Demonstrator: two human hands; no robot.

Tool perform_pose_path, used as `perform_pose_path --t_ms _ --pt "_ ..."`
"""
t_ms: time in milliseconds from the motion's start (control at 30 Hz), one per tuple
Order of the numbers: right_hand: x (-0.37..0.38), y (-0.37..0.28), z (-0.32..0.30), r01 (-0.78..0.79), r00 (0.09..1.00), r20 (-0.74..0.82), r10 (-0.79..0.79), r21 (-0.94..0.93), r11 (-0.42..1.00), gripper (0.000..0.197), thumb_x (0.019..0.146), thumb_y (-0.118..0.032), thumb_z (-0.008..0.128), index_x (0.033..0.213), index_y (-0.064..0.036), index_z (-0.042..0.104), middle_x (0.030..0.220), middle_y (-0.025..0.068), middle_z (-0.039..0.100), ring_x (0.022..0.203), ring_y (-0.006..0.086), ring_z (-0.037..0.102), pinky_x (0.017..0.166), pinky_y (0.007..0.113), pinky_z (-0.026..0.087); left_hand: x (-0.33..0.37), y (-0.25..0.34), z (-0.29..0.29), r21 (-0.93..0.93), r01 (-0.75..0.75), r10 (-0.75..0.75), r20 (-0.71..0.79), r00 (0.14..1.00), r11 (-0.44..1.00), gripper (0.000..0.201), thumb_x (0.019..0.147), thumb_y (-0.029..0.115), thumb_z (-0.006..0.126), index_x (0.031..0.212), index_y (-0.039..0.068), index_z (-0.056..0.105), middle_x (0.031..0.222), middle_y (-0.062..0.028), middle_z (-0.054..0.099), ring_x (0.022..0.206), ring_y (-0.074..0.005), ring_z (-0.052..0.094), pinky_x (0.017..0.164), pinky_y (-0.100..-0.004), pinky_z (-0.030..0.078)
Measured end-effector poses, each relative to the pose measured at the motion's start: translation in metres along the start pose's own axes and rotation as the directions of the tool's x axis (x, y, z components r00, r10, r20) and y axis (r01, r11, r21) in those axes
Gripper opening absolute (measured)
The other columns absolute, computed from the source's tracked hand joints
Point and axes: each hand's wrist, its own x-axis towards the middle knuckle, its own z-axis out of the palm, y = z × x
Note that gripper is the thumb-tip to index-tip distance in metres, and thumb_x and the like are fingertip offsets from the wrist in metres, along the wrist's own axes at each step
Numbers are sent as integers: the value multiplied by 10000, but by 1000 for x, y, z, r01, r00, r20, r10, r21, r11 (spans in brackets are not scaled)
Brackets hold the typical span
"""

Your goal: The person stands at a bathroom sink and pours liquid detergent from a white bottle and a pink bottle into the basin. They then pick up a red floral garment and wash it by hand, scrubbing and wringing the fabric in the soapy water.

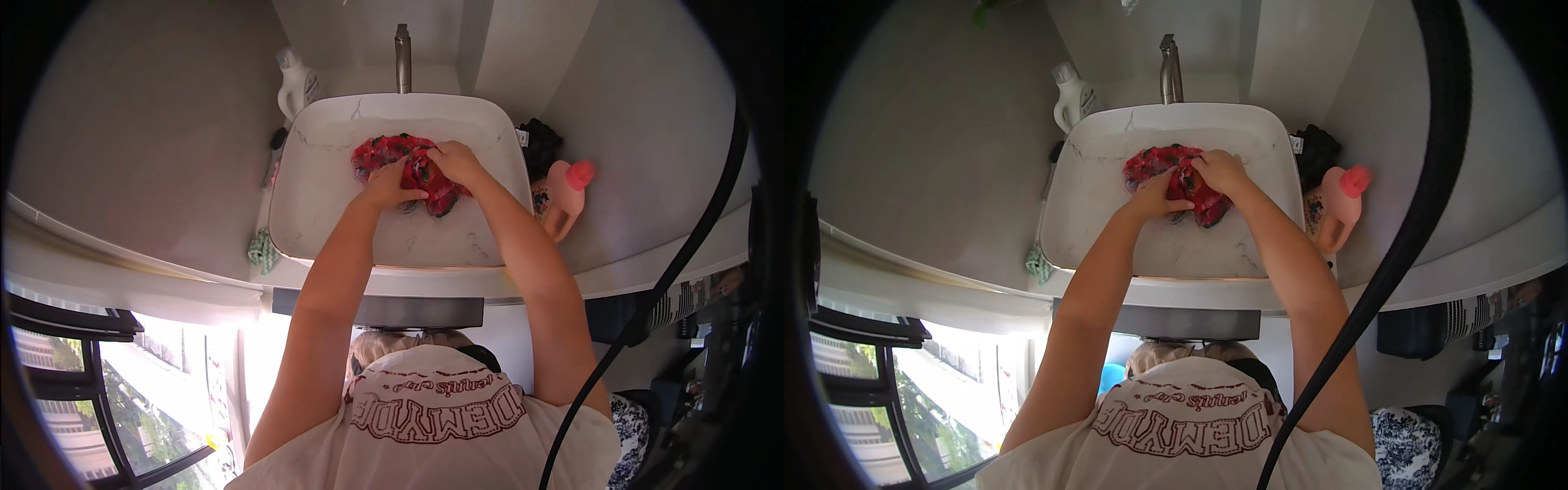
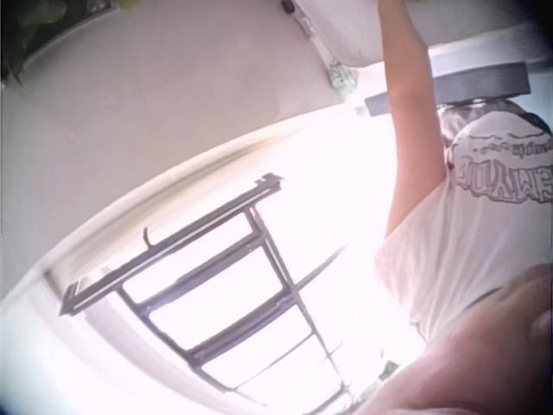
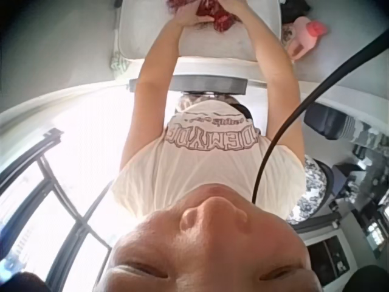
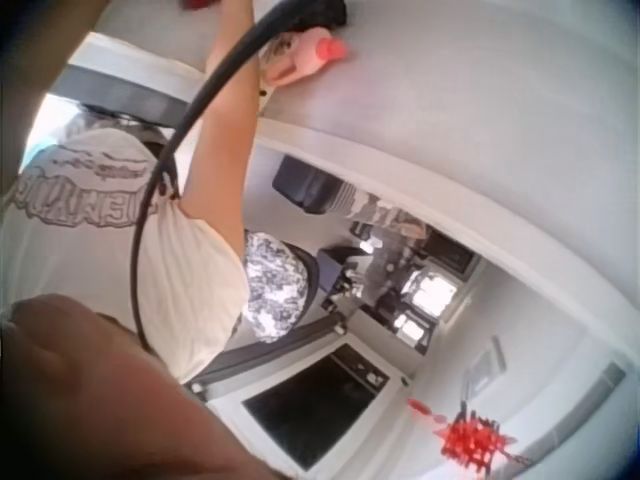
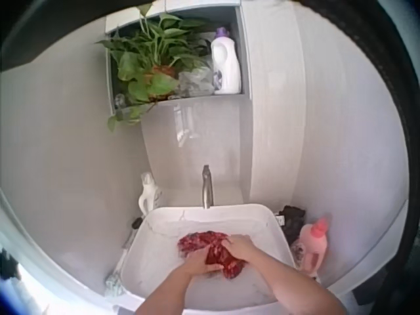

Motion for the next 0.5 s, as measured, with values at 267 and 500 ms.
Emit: perform_pose_path --t_ms 267,500 --pt "-3 -57 -100 -93 952 -92 291 821 563 322 892 -300 513 871 1 627 810 56 631 757 173 586 705 337 466 16 -19 -13 -380 14 -168 -376 912 925 289 755 163 470 944 51 658 898 -226 623 875 -377 598 768 -427 464" --pt "4 -26 -95 -215 860 94 501 958 188 294 915 -317 478 1016 -57 571 936 64 603 831 204 571 752 342 484 21 -25 -29 -855 -115 -643 -462 611 505 318 729 81 403 862 -69 651 728 -116 631 651 -191 542 642 -314 456"
